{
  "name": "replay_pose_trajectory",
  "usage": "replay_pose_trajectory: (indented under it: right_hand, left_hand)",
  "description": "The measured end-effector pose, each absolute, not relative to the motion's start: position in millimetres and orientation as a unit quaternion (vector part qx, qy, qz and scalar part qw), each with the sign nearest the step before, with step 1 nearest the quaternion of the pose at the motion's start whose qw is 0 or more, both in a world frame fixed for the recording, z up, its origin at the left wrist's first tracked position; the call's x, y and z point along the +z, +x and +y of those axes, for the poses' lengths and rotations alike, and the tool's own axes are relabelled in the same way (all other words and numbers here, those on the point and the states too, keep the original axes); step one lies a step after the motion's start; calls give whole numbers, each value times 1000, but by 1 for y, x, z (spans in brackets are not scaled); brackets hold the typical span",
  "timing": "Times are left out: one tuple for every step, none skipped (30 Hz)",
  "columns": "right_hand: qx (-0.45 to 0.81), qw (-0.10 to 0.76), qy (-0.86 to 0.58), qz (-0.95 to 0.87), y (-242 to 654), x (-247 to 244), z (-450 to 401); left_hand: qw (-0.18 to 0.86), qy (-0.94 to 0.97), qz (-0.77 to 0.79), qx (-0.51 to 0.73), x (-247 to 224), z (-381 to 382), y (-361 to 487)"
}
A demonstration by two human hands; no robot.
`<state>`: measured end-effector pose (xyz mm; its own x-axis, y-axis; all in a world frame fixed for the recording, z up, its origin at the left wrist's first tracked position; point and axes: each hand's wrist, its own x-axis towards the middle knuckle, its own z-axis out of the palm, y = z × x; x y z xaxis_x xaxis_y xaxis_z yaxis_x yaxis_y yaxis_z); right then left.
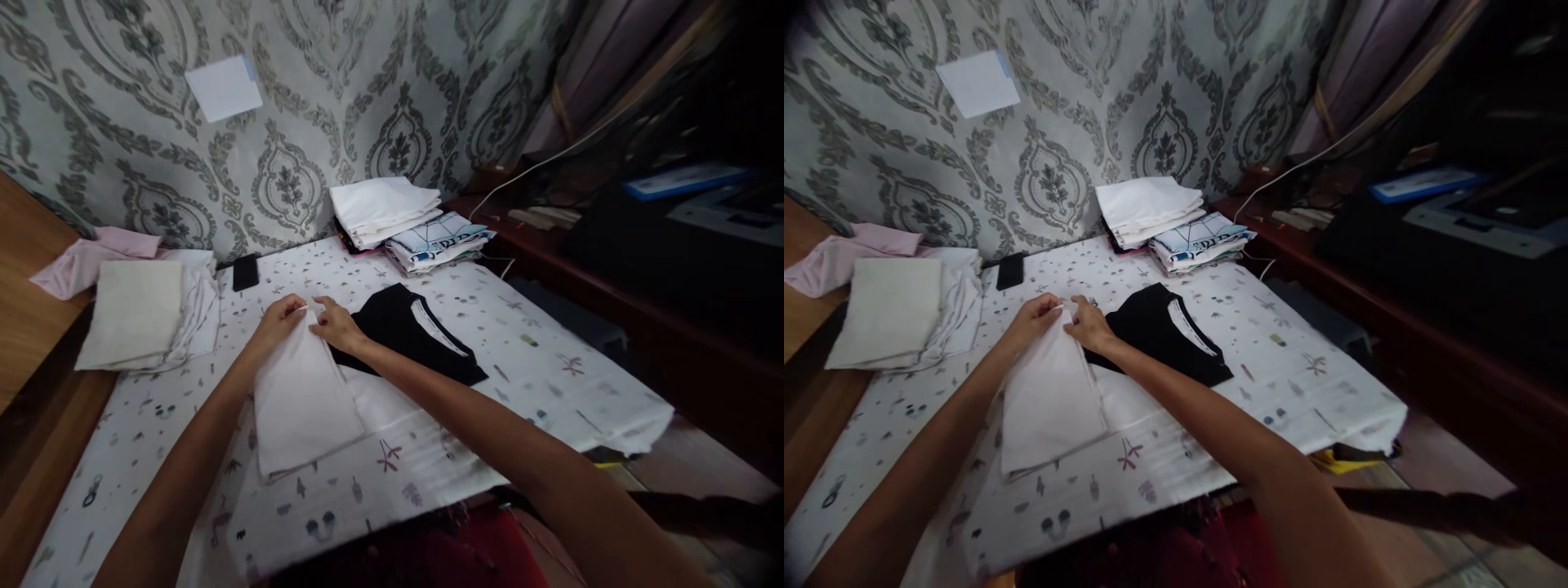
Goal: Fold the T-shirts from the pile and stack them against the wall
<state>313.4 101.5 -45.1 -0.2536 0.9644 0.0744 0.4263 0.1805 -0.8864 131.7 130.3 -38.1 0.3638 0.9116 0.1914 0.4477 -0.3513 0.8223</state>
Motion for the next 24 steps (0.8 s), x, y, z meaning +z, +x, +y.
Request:
replay_pose_trajectory:
  right_hand:
    - [393, 339, -516, -682, 314, -44, 100]
    - [397, 334, -526, -674, 315, -43, 100]
    - [404, 329, -535, -665, 316, -42, 99]
    - [414, 327, -542, -654, 317, -42, 99]
    - [424, 327, -546, -644, 318, -42, 99]
    - [433, 330, -548, -635, 318, -42, 99]
    - [439, 334, -549, -628, 319, -42, 99]
    - [441, 338, -549, -624, 320, -43, 98]
    - [439, 341, -549, -624, 322, -43, 98]
    - [433, 344, -549, -627, 324, -44, 97]
    - [424, 348, -548, -631, 326, -43, 95]
    - [413, 352, -548, -637, 329, -43, 93]
    - [400, 357, -546, -644, 333, -41, 89]
    - [389, 362, -543, -650, 337, -39, 84]
    - [381, 365, -540, -655, 341, -37, 78]
    - [378, 367, -537, -659, 345, -34, 70]
    - [376, 362, -534, -665, 349, -31, 62]
    - [376, 350, -531, -674, 353, -27, 53]
    - [374, 328, -530, -687, 357, -24, 44]
    - [369, 296, -531, -703, 360, -20, 35]
    - [360, 255, -535, -721, 362, -17, 27]
    - [347, 211, -542, -736, 363, -15, 20]
    - [332, 171, -551, -746, 363, -13, 13]
    - [318, 140, -560, -752, 362, -12, 8]
  left_hand:
    - [332, 758, 456, 328, -40, 131, 133]
    - [314, 768, 460, 316, -41, 130, 134]
    - [292, 780, 464, 302, -42, 130, 136]
    - [268, 792, 470, 284, -43, 129, 137]
    - [240, 803, 476, 265, -43, 128, 138]
    - [210, 813, 484, 247, -43, 127, 139]
    - [176, 820, 493, 230, -43, 125, 140]
    - [140, 826, 501, 216, -42, 123, 141]
    - [102, 830, 508, 205, -41, 120, 142]
    - [66, 833, 512, 198, -40, 116, 142]
    - [36, 836, 512, 193, -39, 111, 142]
    - [14, 838, 511, 190, -38, 105, 142]
    - [0, 840, 509, 188, -38, 98, 141]
    - [-6, 841, 508, 184, -38, 90, 140]
    - [-6, 842, 510, 175, -40, 82, 138]
    - [0, 843, 514, 158, -43, 75, 136]
    - [9, 844, 518, 136, -46, 68, 135]
    - [19, 846, 521, 111, -50, 62, 133]
    - [29, 847, 523, 87, -54, 59, 132]
    - [36, 849, 523, 67, -58, 56, 131]
    - [39, 849, 524, 54, -60, 55, 130]
    - [41, 849, 525, 47, -60, 54, 130]
    - [42, 848, 527, 43, -60, 53, 131]
    - [43, 846, 530, 41, -57, 52, 132]
